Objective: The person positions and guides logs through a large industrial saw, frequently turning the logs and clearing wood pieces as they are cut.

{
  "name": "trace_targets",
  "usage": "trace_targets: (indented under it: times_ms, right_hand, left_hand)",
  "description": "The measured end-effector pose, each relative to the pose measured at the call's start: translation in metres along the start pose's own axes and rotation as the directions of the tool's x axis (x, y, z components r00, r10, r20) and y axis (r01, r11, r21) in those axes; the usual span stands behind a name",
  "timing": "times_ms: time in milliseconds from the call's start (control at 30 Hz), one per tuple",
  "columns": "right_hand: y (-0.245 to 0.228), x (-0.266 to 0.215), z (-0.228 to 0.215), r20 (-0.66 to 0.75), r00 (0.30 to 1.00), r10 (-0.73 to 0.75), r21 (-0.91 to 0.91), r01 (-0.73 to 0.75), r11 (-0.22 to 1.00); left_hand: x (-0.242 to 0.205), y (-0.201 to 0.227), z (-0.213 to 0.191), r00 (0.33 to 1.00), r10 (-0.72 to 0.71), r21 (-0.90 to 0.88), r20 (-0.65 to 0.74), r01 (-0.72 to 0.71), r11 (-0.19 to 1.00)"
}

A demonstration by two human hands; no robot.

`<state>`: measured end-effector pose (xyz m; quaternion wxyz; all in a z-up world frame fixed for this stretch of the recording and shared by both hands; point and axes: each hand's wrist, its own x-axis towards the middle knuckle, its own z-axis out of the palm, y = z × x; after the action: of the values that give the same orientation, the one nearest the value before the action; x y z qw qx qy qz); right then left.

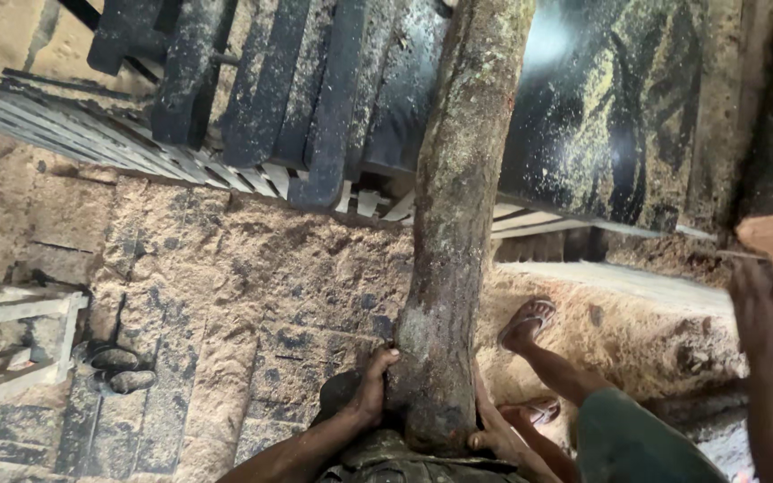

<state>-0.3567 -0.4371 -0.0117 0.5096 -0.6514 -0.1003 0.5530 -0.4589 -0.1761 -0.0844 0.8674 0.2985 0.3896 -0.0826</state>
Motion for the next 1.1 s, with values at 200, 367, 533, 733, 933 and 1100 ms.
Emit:
trace_targets:
  times_ms: [200,367,533,733,933,1100]
  right_hand:
    - [0.005,0.025,-0.028,0.009,1.0,-0.009,-0.024,0.009,1.0]
    - [0.026,0.044,-0.053,0.024,1.0,0.007,-0.078,-0.005,0.997]
    - [0.0,0.066,-0.069,0.018,1.0,-0.023,-0.19,0.026,0.982]
    - [-0.06,0.085,-0.075,0.021,0.997,-0.08,0.005,0.08,0.997]
    - [-0.087,0.108,-0.096,-0.069,0.994,0.085,-0.021,-0.086,0.996]
    - [-0.125,0.118,-0.105,-0.065,0.998,-0.011,0.015,0.012,1.0]
  left_hand:
    - [0.024,0.028,0.017,1.0,-0.014,-0.042,0.0,0.014,0.999]
    - [0.044,0.042,0.028,0.998,-0.052,-0.102,0.019,0.054,0.993]
    - [0.071,0.055,0.035,0.996,0.033,-0.168,0.088,-0.018,0.986]
    - [0.104,0.084,0.052,0.997,0.067,-0.089,0.049,-0.062,0.994]
    - [0.129,0.115,0.065,0.984,0.128,-0.04,0.123,-0.124,0.991]
    - [0.144,0.141,0.082,0.994,0.013,-0.07,0.109,-0.005,0.998]
